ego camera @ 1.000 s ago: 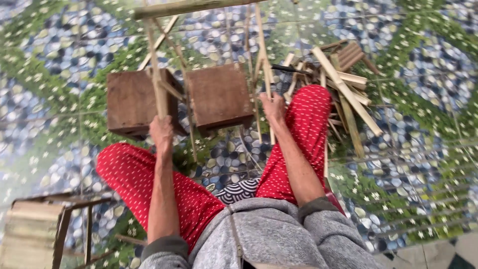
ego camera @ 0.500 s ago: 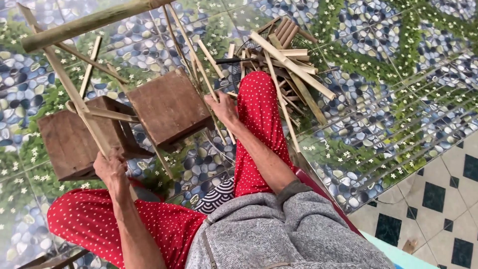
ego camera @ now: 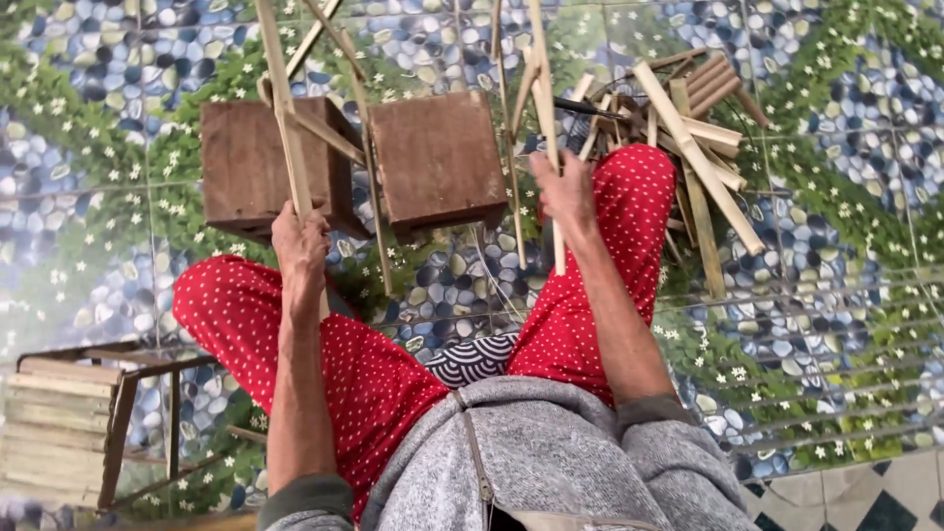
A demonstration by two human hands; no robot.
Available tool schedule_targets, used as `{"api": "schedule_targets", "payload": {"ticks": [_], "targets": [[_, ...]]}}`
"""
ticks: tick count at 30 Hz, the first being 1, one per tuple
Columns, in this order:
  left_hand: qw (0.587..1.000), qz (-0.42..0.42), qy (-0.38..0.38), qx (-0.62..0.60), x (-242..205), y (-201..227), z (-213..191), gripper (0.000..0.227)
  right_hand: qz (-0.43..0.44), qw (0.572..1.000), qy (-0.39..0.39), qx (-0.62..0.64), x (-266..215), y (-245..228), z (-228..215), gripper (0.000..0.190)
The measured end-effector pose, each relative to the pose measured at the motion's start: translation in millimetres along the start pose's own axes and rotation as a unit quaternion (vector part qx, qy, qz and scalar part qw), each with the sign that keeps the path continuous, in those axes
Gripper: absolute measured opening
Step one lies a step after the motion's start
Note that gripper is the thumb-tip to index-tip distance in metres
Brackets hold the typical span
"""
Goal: The person sits cross-legged and assembles a wooden frame by fitting vertical and horizontal wooden pieces together. They repeatedly adjust the alignment of the pieces and occasionally pick up additional wood from a nearby pile to continue the assembly.
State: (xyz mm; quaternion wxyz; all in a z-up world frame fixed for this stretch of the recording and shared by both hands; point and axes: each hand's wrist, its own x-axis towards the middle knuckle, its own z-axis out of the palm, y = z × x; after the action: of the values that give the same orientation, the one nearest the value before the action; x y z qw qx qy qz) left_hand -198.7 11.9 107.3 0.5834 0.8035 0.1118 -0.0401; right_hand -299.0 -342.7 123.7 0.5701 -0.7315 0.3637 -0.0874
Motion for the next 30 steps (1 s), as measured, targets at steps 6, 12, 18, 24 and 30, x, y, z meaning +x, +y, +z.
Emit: {"api": "schedule_targets", "payload": {"ticks": [6, 12, 18, 24, 30], "targets": [[0.998, 0.021, -0.05, -0.032, -27, 60, -29, 0.011, -0.045, 0.996, -0.04, 0.063, -32, -50, -24, 0.02], [0.992, 0.047, -0.101, -0.062, -11, 55, -49, 0.028, -0.082, 0.987, -0.112, 0.078, -38, -64, -52, 0.035], [0.988, 0.049, -0.134, -0.058, -17, 120, -76, 0.03, -0.07, 0.978, -0.148, 0.125, -48, -124, -84, 0.028], [0.981, 0.047, -0.176, -0.067, -7, 178, -104, 0.031, -0.117, 0.971, -0.184, 0.1, -44, -171, -120, 0.035], [0.962, 0.025, -0.245, -0.117, -21, 238, -138, 0.019, -0.089, 0.972, -0.211, 0.06, -48, -212, -156, 0.038]]}}
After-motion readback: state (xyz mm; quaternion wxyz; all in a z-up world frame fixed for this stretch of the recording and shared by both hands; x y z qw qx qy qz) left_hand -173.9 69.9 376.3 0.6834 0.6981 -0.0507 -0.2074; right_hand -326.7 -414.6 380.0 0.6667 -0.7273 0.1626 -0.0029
